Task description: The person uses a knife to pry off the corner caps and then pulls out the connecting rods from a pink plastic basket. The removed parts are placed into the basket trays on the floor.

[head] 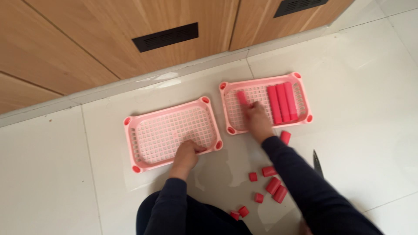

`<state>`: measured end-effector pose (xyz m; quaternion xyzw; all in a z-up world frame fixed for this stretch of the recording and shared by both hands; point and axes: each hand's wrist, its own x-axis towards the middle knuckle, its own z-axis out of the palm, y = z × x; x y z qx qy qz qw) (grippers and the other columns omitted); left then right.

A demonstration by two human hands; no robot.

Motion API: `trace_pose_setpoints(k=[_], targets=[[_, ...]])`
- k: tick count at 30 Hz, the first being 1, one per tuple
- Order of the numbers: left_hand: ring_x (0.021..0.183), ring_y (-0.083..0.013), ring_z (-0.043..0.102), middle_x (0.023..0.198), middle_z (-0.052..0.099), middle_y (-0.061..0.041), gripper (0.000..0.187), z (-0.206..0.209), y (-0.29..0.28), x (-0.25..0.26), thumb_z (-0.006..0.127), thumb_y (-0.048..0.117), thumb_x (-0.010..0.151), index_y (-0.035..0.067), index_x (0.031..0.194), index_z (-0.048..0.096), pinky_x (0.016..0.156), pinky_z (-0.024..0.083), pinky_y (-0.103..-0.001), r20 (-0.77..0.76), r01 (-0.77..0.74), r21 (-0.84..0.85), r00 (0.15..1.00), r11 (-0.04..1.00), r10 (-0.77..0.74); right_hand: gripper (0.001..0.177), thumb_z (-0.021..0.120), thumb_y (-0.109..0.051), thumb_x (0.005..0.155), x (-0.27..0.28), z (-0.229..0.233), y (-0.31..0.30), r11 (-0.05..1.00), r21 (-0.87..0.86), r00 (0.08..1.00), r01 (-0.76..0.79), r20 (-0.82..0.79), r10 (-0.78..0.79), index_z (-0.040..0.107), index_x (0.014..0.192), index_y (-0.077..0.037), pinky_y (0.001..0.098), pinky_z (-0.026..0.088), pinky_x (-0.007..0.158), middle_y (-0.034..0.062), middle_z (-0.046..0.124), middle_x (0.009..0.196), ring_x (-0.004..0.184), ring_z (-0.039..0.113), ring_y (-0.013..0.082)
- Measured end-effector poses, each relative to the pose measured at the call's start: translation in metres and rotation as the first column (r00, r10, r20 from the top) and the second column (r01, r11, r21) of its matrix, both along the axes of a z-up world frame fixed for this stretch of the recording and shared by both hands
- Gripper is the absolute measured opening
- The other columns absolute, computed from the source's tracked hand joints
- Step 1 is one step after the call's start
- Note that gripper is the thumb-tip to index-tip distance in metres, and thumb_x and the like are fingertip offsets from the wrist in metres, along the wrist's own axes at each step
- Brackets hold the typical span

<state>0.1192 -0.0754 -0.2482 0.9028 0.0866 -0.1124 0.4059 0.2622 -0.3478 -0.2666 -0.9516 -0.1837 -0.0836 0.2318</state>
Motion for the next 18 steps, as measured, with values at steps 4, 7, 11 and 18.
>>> trace_pose_setpoints(k=[4, 7, 11, 18], targets=[[0.09, -0.0344, 0.069, 0.093, 0.07, -0.018, 0.029, 0.0, -0.001, 0.001, 0.067, -0.003, 0.079, 0.013, 0.096, 0.083, 0.082, 0.054, -0.042, 0.016, -0.008, -0.01, 1.0, 1.0, 0.008, 0.036, 0.07, -0.015, 0.093, 0.009, 0.009, -0.043, 0.991, -0.091, 0.994, 0.1, 0.056, -0.095, 0.07, 0.129, -0.011, 0.0488, 0.054, 0.088, 0.0186, 0.061, 0.112, 0.107, 0.06, 0.0385], [0.089, -0.0353, 0.068, 0.092, 0.07, -0.019, 0.03, -0.005, -0.005, 0.001, 0.066, -0.004, 0.078, 0.013, 0.096, 0.084, 0.081, 0.054, -0.042, 0.044, 0.004, -0.008, 0.999, 1.0, -0.004, 0.04, 0.073, -0.017, 0.088, 0.006, 0.025, -0.061, 0.976, -0.156, 0.988, 0.153, 0.045, -0.147, 0.072, 0.127, -0.01, 0.0501, 0.053, 0.081, 0.0205, 0.06, 0.11, 0.105, 0.058, 0.0425], [0.089, -0.0338, 0.071, 0.095, 0.073, -0.017, 0.034, -0.012, -0.011, -0.005, 0.062, -0.006, 0.078, 0.013, 0.097, 0.083, 0.081, 0.056, -0.04, 0.006, 0.052, -0.028, 0.999, 0.998, -0.052, 0.036, 0.07, -0.011, 0.093, -0.012, 0.046, -0.079, 0.989, 0.121, 0.996, 0.087, 0.026, -0.091, 0.071, 0.129, -0.007, 0.0466, 0.053, 0.09, 0.0208, 0.059, 0.119, 0.109, 0.058, 0.0396], [0.092, -0.0344, 0.072, 0.099, 0.076, -0.018, 0.025, -0.01, -0.028, -0.022, 0.065, 0.004, 0.083, 0.014, 0.098, 0.083, 0.083, 0.055, -0.041, -0.026, 0.173, -0.03, 0.984, 0.984, -0.174, 0.021, 0.069, -0.015, 0.09, -0.101, 0.05, -0.116, 0.981, 0.171, 0.904, 0.087, -0.427, -0.006, 0.073, 0.11, -0.01, 0.038, 0.057, 0.089, 0.0077, 0.073, 0.112, 0.096, 0.069, 0.0266]])
